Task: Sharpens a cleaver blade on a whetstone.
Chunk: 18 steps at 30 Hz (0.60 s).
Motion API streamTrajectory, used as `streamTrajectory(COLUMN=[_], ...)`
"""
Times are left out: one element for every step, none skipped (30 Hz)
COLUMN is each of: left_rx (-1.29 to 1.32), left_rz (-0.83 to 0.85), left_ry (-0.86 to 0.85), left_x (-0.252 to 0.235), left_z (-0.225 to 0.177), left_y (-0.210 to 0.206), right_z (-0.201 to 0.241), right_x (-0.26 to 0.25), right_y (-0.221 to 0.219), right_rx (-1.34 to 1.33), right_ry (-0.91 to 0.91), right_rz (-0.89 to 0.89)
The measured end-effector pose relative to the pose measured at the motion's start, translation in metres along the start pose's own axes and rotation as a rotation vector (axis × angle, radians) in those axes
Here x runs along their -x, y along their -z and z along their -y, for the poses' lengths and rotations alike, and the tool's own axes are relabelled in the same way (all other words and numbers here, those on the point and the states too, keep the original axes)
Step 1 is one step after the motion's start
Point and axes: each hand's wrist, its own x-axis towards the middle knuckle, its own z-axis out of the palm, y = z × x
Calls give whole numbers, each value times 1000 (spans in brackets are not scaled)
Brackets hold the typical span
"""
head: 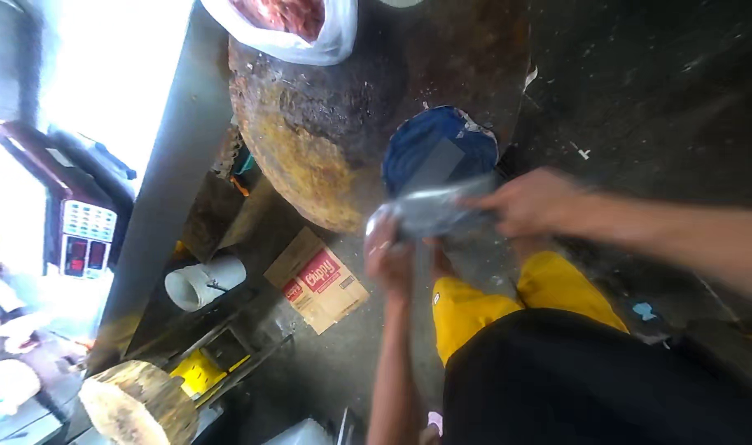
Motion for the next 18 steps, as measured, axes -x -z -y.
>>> streamTrajectory(left_rx=[-42,-114,-174,-208,-204,-181,-134,-76,-13,27,53,87,101,105,97,73,44,34], left_rz=[-41,-48,-48,-56,-68,-67,-63,-49,-32,10,17,-32,-47,-27,17,59,35,-10], left_ry=[81,176,246,269,258,228,180,115,38,-33,-91,-134,-154,-154,-141,-111,-67,-9], left_x=[23,46,58,56,46,35,21,3,-16,-32,-49,-65,-75,-75,-69,-52,-29,-1], left_z=[34,57,70,73,64,43,16,-17,-51,-83,-112,-133,-144,-141,-122,-89,-46,2], left_y=[30,57,75,79,71,56,34,7,-22,-49,-77,-103,-116,-113,-97,-72,-44,-12], right_z=[38,73,99,108,100,78,46,7,-35,-75,-108,-130,-138,-132,-115,-89,-51,-5], right_x=[-25,-42,-51,-56,-54,-44,-28,-8,14,39,61,77,84,82,70,49,25,2], right_y=[-16,-31,-41,-41,-37,-33,-27,-19,-8,2,12,26,36,38,36,28,17,9], right_rx=[-40,-66,-77,-79,-91,-125,-141,-129,-88,-29,42,93,124,135,127,101,58,10], right_ry=[98,202,289,331,329,289,223,146,52,-28,-99,-165,-207,-213,-191,-135,-68,2], right_rz=[35,55,46,32,21,13,-5,-48,-84,-121,-173,-209,-226,-226,-219,-203,-144,-59])
